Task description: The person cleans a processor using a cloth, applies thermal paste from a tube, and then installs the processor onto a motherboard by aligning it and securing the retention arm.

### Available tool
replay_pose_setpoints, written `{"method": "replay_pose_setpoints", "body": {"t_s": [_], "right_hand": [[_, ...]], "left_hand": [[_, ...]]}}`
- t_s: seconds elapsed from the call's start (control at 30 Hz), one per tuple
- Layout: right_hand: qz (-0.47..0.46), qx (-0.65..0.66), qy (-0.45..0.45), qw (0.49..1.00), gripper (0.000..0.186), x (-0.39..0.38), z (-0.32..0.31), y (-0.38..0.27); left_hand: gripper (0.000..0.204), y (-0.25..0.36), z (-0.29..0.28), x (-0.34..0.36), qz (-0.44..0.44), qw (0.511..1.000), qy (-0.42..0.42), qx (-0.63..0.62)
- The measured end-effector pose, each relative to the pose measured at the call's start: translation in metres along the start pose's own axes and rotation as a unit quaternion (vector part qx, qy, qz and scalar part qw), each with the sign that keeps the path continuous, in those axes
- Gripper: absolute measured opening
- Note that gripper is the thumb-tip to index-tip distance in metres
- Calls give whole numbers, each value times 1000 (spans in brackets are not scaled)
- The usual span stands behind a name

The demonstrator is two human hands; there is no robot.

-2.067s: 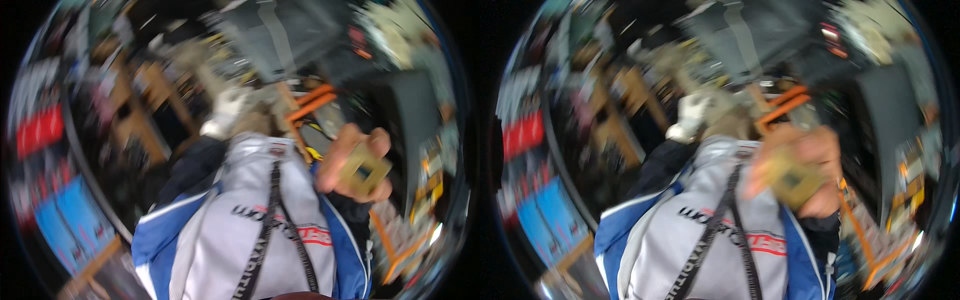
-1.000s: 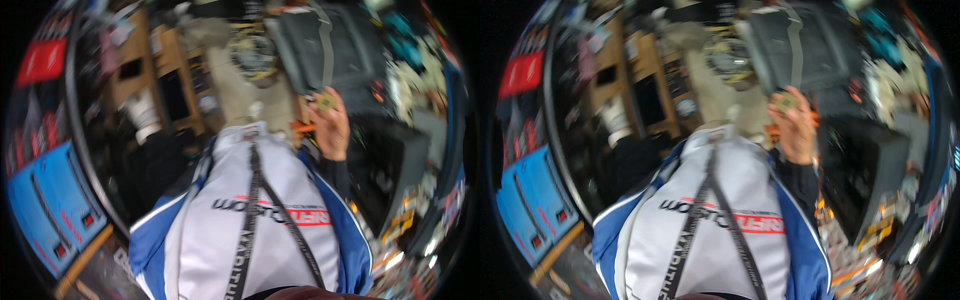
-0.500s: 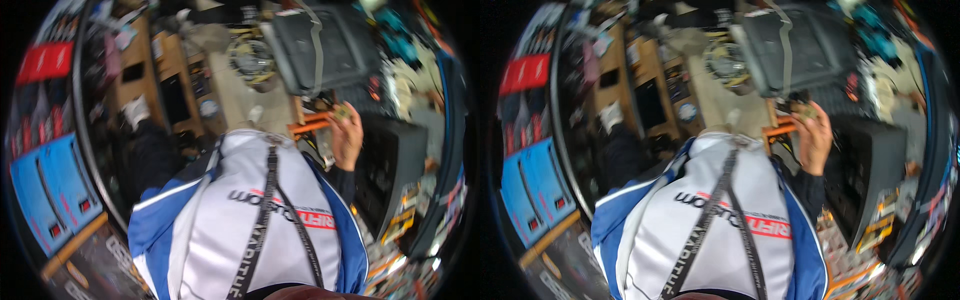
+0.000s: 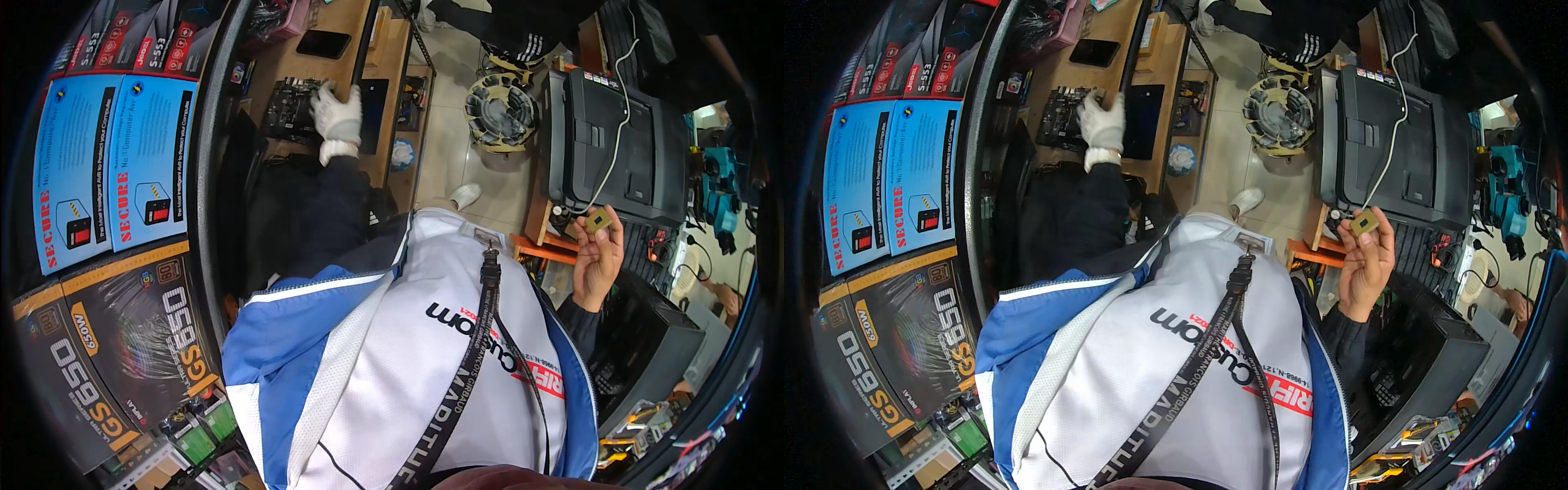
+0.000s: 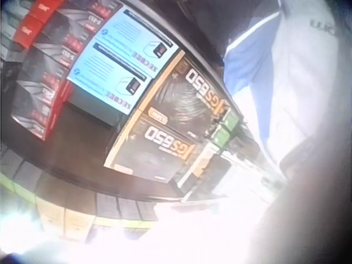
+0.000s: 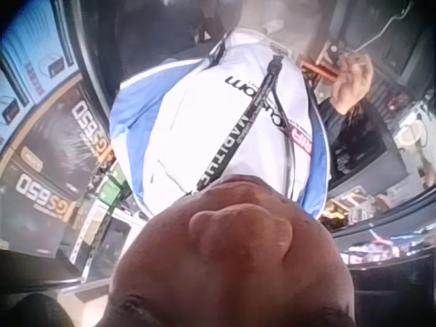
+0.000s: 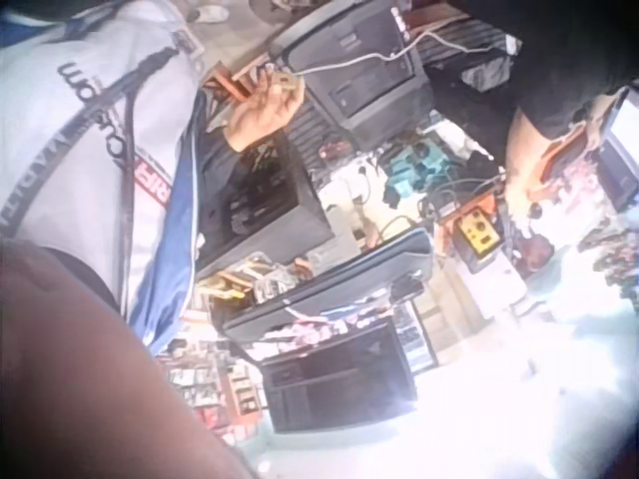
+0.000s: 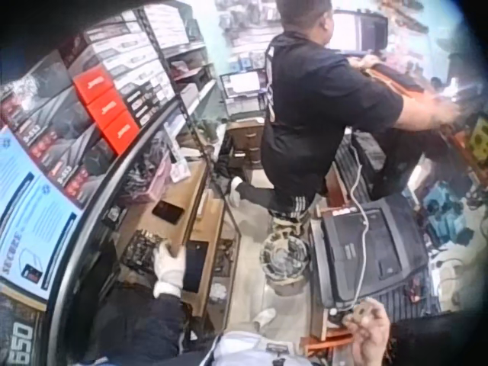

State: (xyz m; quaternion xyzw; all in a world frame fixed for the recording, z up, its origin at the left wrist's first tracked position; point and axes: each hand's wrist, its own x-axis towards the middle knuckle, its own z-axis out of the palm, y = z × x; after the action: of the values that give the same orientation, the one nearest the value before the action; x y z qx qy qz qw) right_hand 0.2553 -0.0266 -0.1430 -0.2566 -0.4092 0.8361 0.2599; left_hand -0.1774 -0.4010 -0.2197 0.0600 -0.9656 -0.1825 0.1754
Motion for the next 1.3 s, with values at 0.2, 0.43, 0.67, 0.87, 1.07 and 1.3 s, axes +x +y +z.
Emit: {"method": "replay_pose_setpoints", "body": {"t_s": [0.2,0.43,0.67,0.87,1.07,1.3], "right_hand": [[29,9,-41,999,48,-1,9,8],[41,-12,-54,998,49,-9,8,5],[20,3,-24,999,60,-22,8,-1],[-92,-117,-35,988,58,-40,38,-81],[-314,-454,107,827,58,-103,39,-195],[-312,-570,373,662,54,-176,-47,-280]], "left_hand": [[103,-12,7,29,-59,986,-48,147],[71,-24,27,48,-23,977,-70,198],[69,34,5,-25,-75,965,-46,-245],[58,37,6,-56,-389,462,-258,-755],[69,4,92,9,-508,407,-76,-755],[61,-29,140,54,-496,339,-83,-795]]}}
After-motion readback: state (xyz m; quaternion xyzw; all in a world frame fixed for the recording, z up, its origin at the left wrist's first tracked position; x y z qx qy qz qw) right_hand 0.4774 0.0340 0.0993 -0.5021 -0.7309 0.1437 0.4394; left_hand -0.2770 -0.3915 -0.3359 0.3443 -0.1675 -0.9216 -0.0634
